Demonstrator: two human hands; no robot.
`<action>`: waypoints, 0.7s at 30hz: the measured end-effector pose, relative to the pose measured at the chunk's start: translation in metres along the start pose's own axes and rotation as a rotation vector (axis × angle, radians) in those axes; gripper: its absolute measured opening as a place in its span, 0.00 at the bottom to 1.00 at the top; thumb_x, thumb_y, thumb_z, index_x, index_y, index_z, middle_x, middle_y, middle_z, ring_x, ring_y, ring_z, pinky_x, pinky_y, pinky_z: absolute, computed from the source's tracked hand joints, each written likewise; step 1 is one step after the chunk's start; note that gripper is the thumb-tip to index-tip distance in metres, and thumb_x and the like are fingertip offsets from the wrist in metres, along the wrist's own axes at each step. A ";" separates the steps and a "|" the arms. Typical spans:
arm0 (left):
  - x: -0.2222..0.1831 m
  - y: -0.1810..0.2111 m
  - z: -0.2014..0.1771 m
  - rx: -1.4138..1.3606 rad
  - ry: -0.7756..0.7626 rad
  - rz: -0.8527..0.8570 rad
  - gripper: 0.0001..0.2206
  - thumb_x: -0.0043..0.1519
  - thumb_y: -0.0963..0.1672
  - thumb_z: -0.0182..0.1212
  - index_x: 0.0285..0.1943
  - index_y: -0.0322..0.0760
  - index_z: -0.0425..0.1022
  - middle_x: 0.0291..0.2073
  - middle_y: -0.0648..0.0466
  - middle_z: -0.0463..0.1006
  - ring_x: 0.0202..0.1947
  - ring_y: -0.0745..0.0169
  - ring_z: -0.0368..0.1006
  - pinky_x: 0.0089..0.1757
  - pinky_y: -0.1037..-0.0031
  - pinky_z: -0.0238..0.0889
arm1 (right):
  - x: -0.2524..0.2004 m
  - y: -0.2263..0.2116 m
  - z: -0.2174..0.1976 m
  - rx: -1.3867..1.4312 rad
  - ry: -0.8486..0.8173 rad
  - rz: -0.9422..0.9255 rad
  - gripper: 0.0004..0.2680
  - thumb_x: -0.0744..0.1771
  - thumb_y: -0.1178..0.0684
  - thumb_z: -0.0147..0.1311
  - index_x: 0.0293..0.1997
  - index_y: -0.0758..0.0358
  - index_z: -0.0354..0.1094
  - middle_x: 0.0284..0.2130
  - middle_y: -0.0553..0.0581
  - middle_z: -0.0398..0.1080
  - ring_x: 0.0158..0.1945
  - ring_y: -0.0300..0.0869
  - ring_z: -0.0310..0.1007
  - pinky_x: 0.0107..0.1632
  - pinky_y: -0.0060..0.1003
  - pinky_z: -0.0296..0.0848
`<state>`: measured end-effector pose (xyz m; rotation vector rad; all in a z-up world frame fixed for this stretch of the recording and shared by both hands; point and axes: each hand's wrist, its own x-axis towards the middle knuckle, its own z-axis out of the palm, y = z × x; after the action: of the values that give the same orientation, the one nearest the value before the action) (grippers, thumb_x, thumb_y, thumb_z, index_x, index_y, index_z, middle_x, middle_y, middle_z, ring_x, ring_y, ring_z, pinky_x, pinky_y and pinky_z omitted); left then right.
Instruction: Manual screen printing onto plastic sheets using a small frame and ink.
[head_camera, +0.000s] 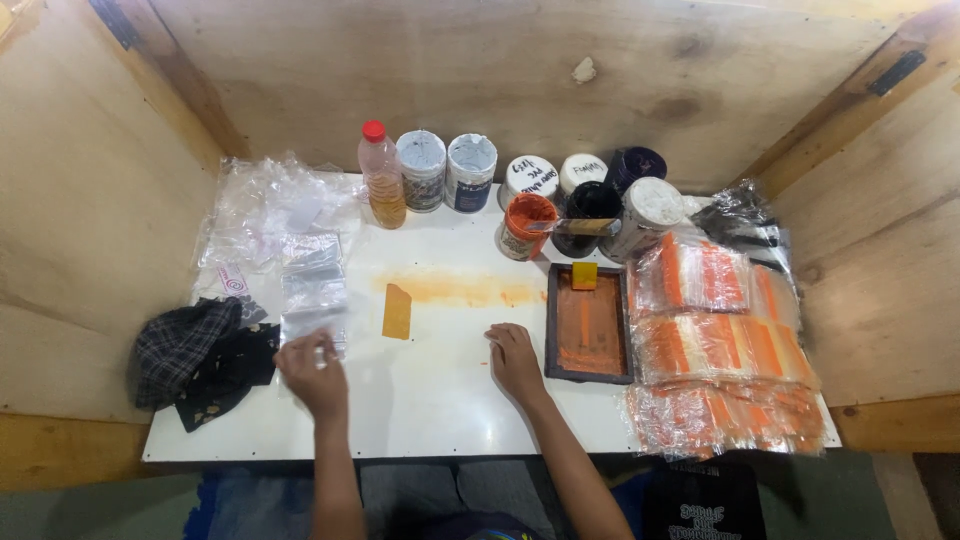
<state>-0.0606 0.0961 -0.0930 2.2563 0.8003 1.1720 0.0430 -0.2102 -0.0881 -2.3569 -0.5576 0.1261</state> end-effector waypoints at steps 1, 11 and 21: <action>-0.004 0.006 0.004 -0.002 0.000 0.002 0.08 0.62 0.35 0.68 0.42 0.39 0.76 0.35 0.57 0.71 0.45 0.55 0.66 0.49 0.63 0.61 | 0.001 0.001 0.001 0.000 0.003 0.000 0.08 0.69 0.61 0.48 0.52 0.64 0.72 0.48 0.57 0.71 0.63 0.48 0.65 0.67 0.41 0.64; -0.060 0.103 0.022 -0.502 -0.349 0.082 0.11 0.52 0.33 0.64 0.37 0.39 0.73 0.33 0.52 0.81 0.41 0.45 0.79 0.47 0.59 0.70 | -0.006 -0.010 -0.009 0.162 0.037 -0.044 0.15 0.69 0.57 0.52 0.64 0.66 0.61 0.52 0.63 0.69 0.64 0.54 0.65 0.66 0.47 0.66; -0.093 0.143 0.039 -0.821 -0.892 -0.434 0.14 0.51 0.37 0.76 0.39 0.39 0.75 0.28 0.55 0.79 0.31 0.65 0.78 0.39 0.70 0.74 | -0.003 0.000 -0.010 0.582 -0.066 -0.311 0.10 0.58 0.62 0.66 0.39 0.66 0.74 0.67 0.62 0.62 0.72 0.60 0.50 0.70 0.55 0.50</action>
<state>-0.0306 -0.0753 -0.0747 1.5226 0.3066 0.1416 0.0426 -0.2177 -0.0811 -1.6884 -0.7911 0.1945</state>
